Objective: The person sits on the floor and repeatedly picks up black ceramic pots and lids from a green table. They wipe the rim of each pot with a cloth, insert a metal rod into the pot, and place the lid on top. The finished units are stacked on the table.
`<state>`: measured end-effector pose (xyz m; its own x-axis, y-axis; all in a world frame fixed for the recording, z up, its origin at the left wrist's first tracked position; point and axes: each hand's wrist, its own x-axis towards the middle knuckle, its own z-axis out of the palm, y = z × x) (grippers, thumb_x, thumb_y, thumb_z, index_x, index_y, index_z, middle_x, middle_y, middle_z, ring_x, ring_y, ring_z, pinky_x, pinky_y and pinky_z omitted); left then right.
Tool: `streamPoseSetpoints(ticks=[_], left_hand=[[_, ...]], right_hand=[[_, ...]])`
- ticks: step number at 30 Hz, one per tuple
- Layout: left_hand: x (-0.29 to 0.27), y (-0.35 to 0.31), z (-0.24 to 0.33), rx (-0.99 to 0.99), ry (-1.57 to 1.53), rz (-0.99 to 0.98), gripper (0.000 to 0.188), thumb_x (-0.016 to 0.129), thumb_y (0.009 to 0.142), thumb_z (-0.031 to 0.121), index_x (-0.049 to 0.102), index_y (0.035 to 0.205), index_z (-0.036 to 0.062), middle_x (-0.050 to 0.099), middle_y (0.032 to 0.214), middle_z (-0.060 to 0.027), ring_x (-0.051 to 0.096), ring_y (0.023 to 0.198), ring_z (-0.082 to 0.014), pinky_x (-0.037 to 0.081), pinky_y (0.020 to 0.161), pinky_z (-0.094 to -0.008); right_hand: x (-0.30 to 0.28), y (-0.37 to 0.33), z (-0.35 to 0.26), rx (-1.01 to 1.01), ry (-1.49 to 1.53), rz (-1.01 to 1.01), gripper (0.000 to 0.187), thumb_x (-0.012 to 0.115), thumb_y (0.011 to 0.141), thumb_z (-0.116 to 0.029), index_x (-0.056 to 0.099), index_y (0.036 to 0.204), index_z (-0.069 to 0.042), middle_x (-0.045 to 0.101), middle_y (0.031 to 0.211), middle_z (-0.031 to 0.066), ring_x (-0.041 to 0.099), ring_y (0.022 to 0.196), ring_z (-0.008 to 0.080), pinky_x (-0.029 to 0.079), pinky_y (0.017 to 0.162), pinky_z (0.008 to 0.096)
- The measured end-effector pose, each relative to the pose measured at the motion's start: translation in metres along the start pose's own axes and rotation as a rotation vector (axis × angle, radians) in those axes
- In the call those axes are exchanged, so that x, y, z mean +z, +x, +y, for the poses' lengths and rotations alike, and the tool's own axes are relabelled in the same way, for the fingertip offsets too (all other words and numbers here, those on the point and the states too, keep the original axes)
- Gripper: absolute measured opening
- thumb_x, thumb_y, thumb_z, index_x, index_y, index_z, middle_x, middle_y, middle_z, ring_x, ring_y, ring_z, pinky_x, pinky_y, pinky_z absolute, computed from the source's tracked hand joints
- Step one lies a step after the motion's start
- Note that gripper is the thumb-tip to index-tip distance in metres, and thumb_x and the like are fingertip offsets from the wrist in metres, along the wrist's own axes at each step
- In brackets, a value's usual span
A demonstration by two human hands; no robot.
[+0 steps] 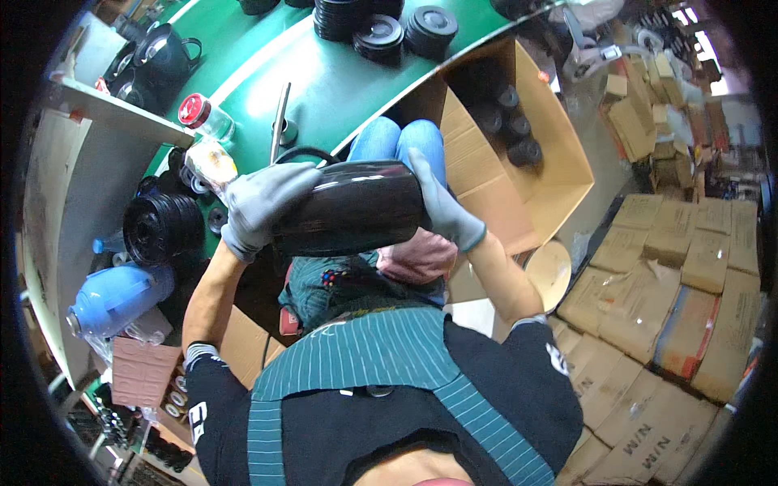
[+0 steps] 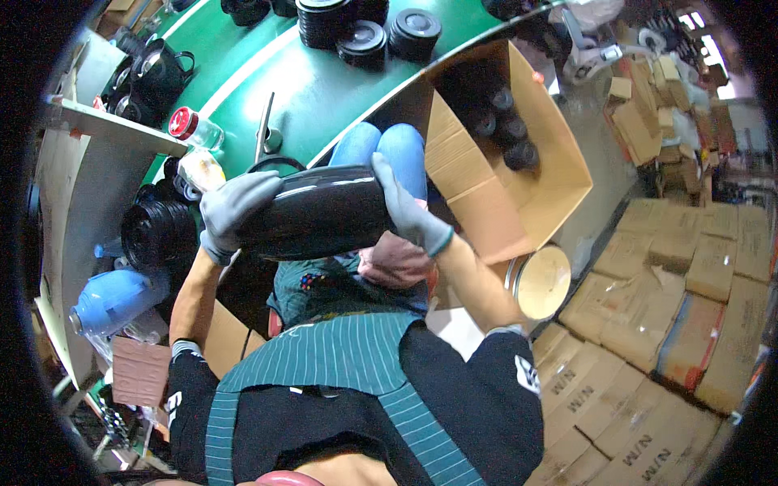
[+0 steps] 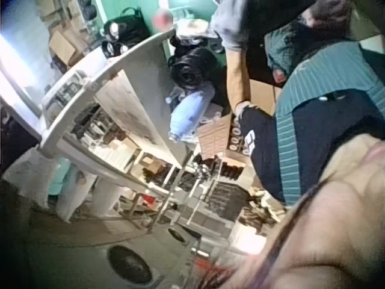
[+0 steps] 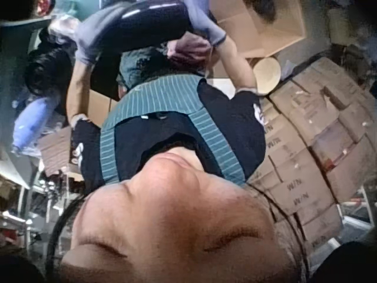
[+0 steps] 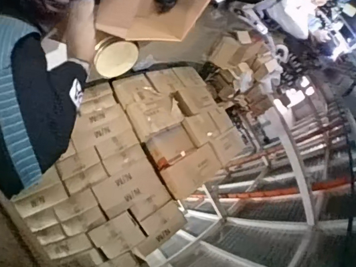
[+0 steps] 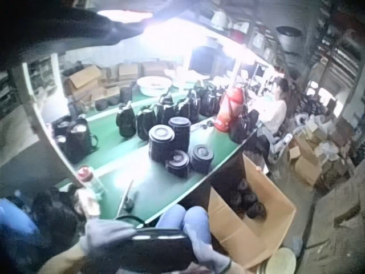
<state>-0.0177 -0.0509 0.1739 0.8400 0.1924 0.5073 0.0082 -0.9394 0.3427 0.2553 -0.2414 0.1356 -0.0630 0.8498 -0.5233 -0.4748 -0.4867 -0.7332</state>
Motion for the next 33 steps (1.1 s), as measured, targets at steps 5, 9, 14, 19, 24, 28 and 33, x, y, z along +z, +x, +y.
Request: streamPoseSetpoints(ticks=[5,9,14,19,24,28,33], left_hand=[[0.072,-0.102,-0.039,-0.806,-1.05,0.199,0.038,0.076,0.095,0.014,0.073,0.129,-0.0031,0.078,0.119,-0.0087,0.072,0.107,-0.0174,0.059,0.096,-0.034],[0.042,-0.038,-0.013,-0.751,-0.76,0.097,0.043,0.078,0.088,0.015,0.075,0.127,-0.0028,0.079,0.118,-0.0123,0.076,0.108,-0.0224,0.06,0.097,-0.0371],[0.004,0.018,0.011,-0.086,-0.069,-0.032,0.063,0.083,0.076,0.028,0.073,0.132,0.0027,0.078,0.12,-0.0207,0.079,0.103,-0.0387,0.062,0.091,-0.0443],[0.087,-0.009,0.036,-0.16,-0.129,0.206,0.067,0.085,0.084,0.023,0.065,0.145,0.0032,0.072,0.135,-0.0234,0.075,0.116,-0.0396,0.06,0.099,-0.0474],[0.129,-0.048,0.023,0.039,-0.204,-0.241,0.076,0.083,0.074,0.006,0.059,0.146,0.0012,0.065,0.139,-0.0231,0.061,0.132,-0.0418,0.047,0.115,-0.0559],[0.15,-0.034,-0.053,-0.522,0.335,0.234,0.063,0.076,0.096,0.028,0.056,0.15,0.0006,0.061,0.146,-0.0239,0.052,0.14,-0.0428,0.039,0.118,-0.0566],[0.162,-0.039,-0.152,-1.059,0.383,-0.03,0.072,0.071,0.1,0.049,0.055,0.155,0.0046,0.068,0.138,-0.0252,0.067,0.122,-0.0423,0.054,0.102,-0.0504]], right_hand=[[0.025,-0.023,0.002,-1.174,-1.125,0.201,0.091,0.042,0.114,-0.06,0.005,0.176,-0.005,0.0,0.183,0.0194,0.01,0.169,0.0302,0.015,0.135,0.0435],[0.032,-0.016,0.016,-0.869,-0.412,0.164,0.079,0.036,0.117,-0.054,0.018,0.174,-0.003,0.022,0.179,0.0166,0.023,0.165,0.0256,0.02,0.134,0.04],[-0.022,0.001,0.046,-0.549,-0.12,0.211,0.055,0.028,0.122,-0.036,0.046,0.161,-0.002,0.058,0.157,0.0122,0.055,0.141,0.0198,0.037,0.127,0.0356],[-0.036,-0.033,-0.027,-0.603,-0.263,0.222,0.062,0.045,0.114,-0.048,0.055,0.158,-0.005,0.061,0.154,0.0116,0.06,0.139,0.0225,0.043,0.123,0.0366],[-0.036,-0.023,-0.045,-0.685,-1.132,0.16,0.059,0.08,0.091,-0.041,0.071,0.134,-0.001,0.072,0.13,0.0219,0.071,0.119,0.0371,0.056,0.103,0.0423],[-0.012,0.014,0.029,-0.654,-1.359,0.358,0.064,0.073,0.094,-0.058,0.073,0.134,-0.009,0.072,0.13,0.0209,0.069,0.121,0.039,0.052,0.108,0.0454],[-0.002,0.025,0.037,-0.758,-0.497,0.382,0.065,0.052,0.113,-0.054,0.058,0.152,-0.002,0.064,0.15,0.0225,0.061,0.14,0.0359,0.044,0.121,0.0455]])
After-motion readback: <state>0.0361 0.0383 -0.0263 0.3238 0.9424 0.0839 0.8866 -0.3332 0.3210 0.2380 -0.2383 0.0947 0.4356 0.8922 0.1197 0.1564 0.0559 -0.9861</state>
